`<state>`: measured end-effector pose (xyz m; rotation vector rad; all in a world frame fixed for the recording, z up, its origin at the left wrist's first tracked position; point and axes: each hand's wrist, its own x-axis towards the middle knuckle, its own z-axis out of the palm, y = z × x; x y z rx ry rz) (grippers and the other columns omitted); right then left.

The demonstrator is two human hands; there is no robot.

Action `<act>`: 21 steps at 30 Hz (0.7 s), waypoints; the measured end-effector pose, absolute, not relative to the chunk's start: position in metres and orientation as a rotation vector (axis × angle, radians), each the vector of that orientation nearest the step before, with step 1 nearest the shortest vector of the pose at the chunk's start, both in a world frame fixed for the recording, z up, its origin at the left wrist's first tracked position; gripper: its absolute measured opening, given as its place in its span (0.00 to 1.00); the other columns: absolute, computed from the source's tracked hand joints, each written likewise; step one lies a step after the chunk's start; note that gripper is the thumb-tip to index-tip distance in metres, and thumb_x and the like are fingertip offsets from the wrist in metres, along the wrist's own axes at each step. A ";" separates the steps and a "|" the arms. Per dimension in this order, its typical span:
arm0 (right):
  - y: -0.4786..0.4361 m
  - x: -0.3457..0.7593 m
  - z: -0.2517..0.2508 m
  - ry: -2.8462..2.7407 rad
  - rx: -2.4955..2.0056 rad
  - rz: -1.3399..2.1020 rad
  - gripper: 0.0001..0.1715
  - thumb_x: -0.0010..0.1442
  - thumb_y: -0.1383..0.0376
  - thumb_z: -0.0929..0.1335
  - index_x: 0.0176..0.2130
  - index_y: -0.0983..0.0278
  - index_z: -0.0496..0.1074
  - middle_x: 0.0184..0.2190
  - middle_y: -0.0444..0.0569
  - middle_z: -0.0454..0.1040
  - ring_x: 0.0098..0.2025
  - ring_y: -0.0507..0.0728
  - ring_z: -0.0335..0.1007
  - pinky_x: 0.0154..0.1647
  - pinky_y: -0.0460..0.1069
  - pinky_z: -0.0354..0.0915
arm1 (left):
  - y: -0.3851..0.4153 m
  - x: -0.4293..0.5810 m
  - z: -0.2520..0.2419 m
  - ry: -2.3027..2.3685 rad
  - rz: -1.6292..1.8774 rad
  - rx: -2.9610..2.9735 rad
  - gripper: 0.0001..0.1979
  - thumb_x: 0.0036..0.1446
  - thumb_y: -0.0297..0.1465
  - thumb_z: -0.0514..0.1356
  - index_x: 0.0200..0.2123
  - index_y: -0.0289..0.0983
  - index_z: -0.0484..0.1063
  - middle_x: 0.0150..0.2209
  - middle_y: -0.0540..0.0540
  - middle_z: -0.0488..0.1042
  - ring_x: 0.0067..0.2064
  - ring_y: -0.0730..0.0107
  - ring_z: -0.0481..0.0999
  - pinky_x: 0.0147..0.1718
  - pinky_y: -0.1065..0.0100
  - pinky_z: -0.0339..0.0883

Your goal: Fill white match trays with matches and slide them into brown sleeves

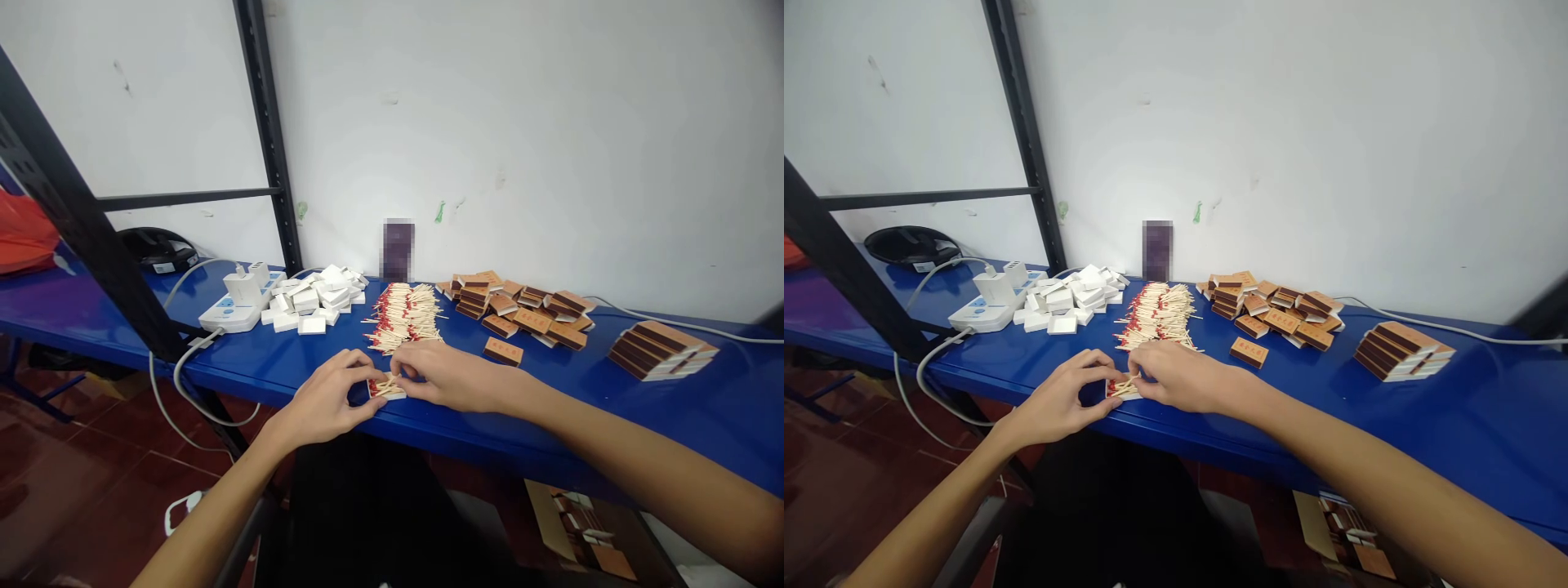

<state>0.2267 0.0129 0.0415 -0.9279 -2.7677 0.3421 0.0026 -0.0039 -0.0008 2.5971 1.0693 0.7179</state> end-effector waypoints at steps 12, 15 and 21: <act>0.016 0.255 0.036 -2.593 -0.796 0.197 0.12 0.68 0.63 0.61 0.41 0.63 0.73 0.36 0.51 0.75 0.38 0.56 0.69 0.41 0.50 0.62 | -0.086 0.024 -0.078 0.745 0.352 3.116 0.09 0.57 0.37 0.61 0.29 0.37 0.69 0.26 0.48 0.72 0.29 0.65 0.71 0.29 0.65 0.63; 0.023 0.273 0.034 -2.573 -0.933 0.103 0.12 0.67 0.65 0.61 0.39 0.64 0.73 0.34 0.50 0.75 0.34 0.55 0.69 0.37 0.49 0.61 | -0.099 0.019 -0.133 0.883 -0.052 3.076 0.14 0.59 0.40 0.62 0.39 0.35 0.71 0.34 0.43 0.77 0.34 0.61 0.76 0.30 0.67 0.65; 0.033 0.294 0.020 -2.515 -1.206 -0.048 0.12 0.64 0.64 0.63 0.36 0.64 0.75 0.23 0.45 0.71 0.25 0.53 0.64 0.33 0.49 0.56 | -0.106 0.000 -0.188 0.774 0.202 3.173 0.09 0.62 0.39 0.61 0.34 0.39 0.71 0.29 0.49 0.73 0.33 0.66 0.71 0.31 0.68 0.61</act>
